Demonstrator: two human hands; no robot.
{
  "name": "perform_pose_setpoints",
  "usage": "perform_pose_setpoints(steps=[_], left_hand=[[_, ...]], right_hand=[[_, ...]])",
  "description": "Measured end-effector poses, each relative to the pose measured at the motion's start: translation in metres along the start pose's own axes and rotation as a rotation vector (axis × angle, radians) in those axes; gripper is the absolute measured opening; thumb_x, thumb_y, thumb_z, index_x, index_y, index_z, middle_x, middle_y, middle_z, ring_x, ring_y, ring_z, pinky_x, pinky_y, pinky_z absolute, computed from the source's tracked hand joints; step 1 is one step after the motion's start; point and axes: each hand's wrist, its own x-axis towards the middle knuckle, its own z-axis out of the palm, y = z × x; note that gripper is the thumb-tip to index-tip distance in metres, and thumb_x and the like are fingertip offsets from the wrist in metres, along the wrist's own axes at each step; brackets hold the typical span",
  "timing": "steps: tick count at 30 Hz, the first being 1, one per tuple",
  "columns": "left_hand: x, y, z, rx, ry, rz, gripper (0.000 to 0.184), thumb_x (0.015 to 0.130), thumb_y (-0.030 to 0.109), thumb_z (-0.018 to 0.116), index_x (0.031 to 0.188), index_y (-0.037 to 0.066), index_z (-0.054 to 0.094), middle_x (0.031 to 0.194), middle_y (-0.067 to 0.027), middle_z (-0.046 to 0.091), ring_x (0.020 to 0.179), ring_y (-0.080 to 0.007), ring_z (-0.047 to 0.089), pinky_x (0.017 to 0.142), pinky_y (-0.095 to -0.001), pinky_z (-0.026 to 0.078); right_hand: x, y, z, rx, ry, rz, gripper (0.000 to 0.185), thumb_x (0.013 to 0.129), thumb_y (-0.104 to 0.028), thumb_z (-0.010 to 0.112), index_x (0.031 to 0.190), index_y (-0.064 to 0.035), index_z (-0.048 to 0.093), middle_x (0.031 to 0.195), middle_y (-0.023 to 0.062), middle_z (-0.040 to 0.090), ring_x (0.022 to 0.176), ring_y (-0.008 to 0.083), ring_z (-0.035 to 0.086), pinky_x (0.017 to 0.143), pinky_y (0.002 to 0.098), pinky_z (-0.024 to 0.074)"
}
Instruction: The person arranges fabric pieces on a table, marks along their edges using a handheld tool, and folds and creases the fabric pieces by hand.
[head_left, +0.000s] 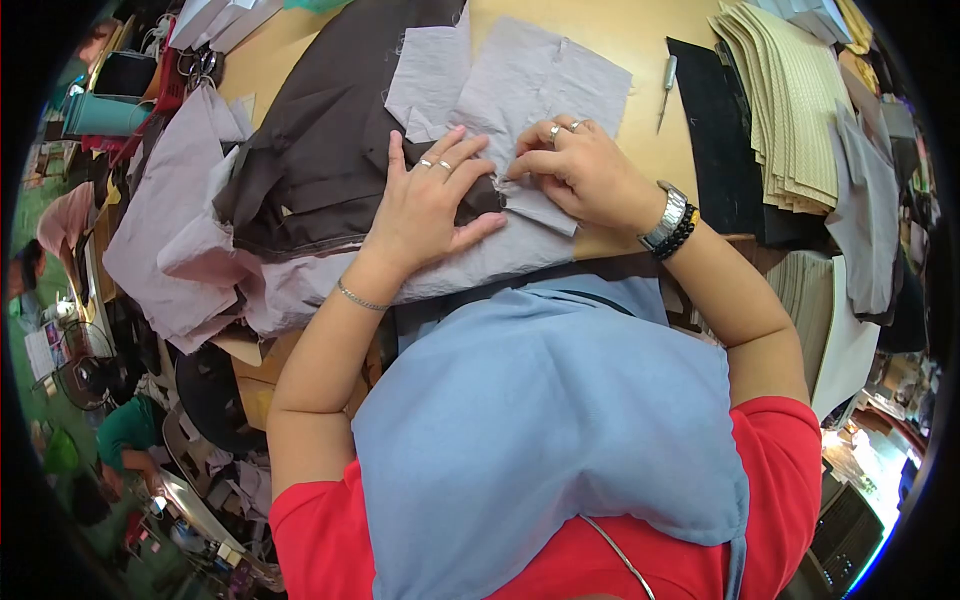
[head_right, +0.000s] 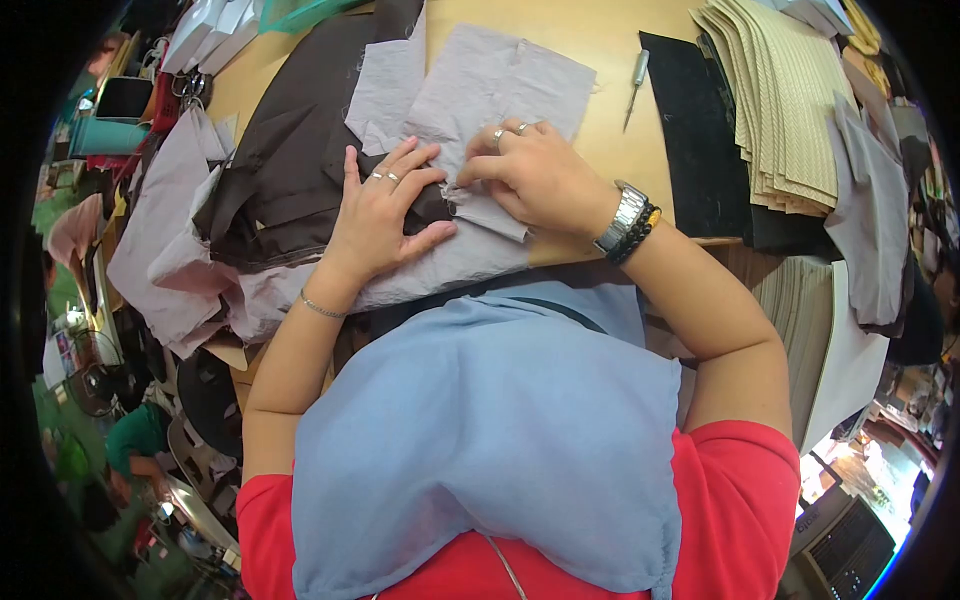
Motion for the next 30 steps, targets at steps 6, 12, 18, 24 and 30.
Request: perform_pose_setpoints(steps=[6,12,18,24,30], left_hand=[[0.003,0.005,-0.004,0.009,-0.049,-0.065,0.068,0.078,0.054,0.073,0.132,0.017,0.055,0.147,-0.0005,0.049,0.140,-0.0237,0.042,0.106,-0.0772,0.013],[0.006,0.008,-0.007,0.019,-0.074,-0.090,0.078,0.077,0.058,0.071,0.141,0.018,0.049,0.151,-0.0012,0.045,0.142,-0.0246,0.039,0.104,-0.0791,0.012],[0.002,0.005,-0.002,-0.040,-0.025,-0.086,0.069,0.076,0.052,0.075,0.132,0.017,0.057,0.147,-0.0015,0.049,0.142,-0.0246,0.040,0.107,-0.0759,0.011],[-0.011,0.004,0.002,-0.076,0.086,-0.012,0.052,0.073,0.041,0.081,0.118,0.019,0.066,0.125,0.0007,0.059,0.131,-0.0217,0.049,0.113,-0.0660,0.011],[-0.008,0.010,-0.001,-0.016,0.095,0.071,0.042,0.078,0.037,0.078,0.118,0.026,0.068,0.108,0.0028,0.057,0.114,-0.0170,0.055,0.115,-0.0634,0.008]], right_hand=[[0.006,0.008,0.004,0.092,-0.109,0.091,0.028,0.084,-0.006,0.058,0.100,-0.0233,0.073,0.115,0.0007,0.062,0.109,0.0257,0.055,0.091,0.0456,0.0409],[0.011,0.001,-0.009,0.103,-0.300,0.125,0.035,0.083,-0.004,0.053,0.100,-0.0258,0.074,0.120,0.0039,0.059,0.118,0.0278,0.050,0.095,0.0500,0.0372],[-0.002,0.017,0.001,0.322,-0.081,-0.008,0.028,0.077,0.000,0.058,0.100,-0.0121,0.070,0.114,0.0077,0.062,0.104,0.0288,0.056,0.094,0.0409,0.0417],[-0.013,0.006,0.008,0.146,0.162,-0.003,0.031,0.078,-0.001,0.061,0.107,-0.0083,0.068,0.113,0.0106,0.063,0.101,0.0310,0.058,0.088,0.0400,0.0479],[-0.017,0.007,0.011,0.048,0.131,-0.035,0.032,0.079,-0.006,0.064,0.109,-0.0131,0.069,0.113,0.0096,0.064,0.105,0.0307,0.059,0.093,0.0412,0.0462]])
